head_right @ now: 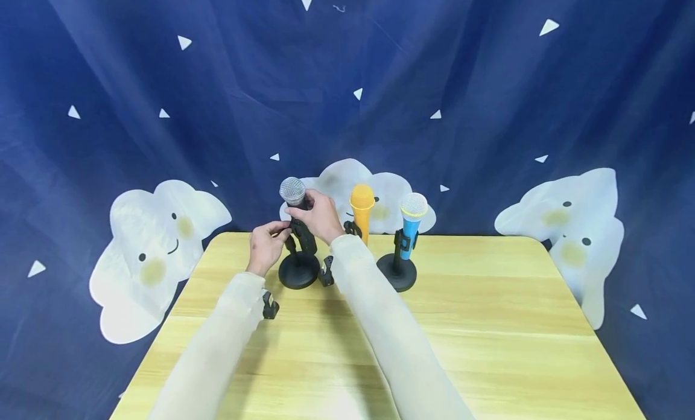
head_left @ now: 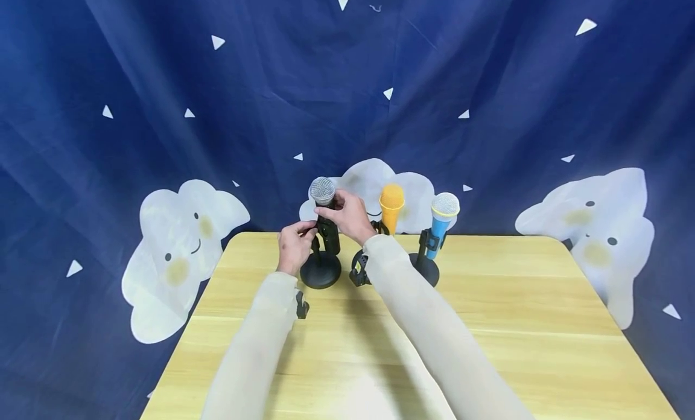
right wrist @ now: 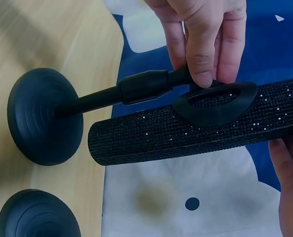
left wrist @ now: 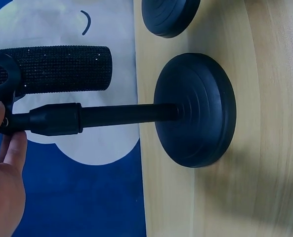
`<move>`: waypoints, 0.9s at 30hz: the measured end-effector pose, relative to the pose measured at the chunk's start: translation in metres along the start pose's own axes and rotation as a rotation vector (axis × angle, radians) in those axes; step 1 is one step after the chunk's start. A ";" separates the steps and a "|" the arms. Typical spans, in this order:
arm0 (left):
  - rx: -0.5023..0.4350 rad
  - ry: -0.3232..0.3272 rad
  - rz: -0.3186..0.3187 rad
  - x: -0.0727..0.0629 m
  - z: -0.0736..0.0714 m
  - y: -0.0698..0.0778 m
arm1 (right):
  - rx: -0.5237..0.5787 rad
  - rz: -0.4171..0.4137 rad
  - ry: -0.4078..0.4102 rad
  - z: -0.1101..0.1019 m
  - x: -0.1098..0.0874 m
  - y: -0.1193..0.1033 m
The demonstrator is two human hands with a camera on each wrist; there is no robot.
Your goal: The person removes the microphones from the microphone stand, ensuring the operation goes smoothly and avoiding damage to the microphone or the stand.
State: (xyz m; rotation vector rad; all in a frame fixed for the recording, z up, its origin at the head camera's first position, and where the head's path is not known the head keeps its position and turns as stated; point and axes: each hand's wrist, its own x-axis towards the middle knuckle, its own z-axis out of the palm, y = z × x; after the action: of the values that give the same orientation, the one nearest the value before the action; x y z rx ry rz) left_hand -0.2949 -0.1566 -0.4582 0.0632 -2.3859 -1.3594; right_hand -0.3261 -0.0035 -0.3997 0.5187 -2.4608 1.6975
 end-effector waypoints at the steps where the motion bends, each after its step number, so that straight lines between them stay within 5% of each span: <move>1: -0.005 0.001 0.002 0.000 0.000 0.000 | 0.006 0.001 0.007 0.000 0.000 0.000; 27: -0.054 -0.043 -0.003 0.002 -0.003 -0.004 | 0.087 -0.035 0.047 0.004 0.000 0.005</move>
State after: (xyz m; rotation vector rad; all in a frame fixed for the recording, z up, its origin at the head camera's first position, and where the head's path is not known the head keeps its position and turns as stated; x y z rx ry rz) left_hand -0.2960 -0.1617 -0.4601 0.0230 -2.3837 -1.4393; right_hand -0.3272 -0.0055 -0.4055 0.5213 -2.3403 1.7886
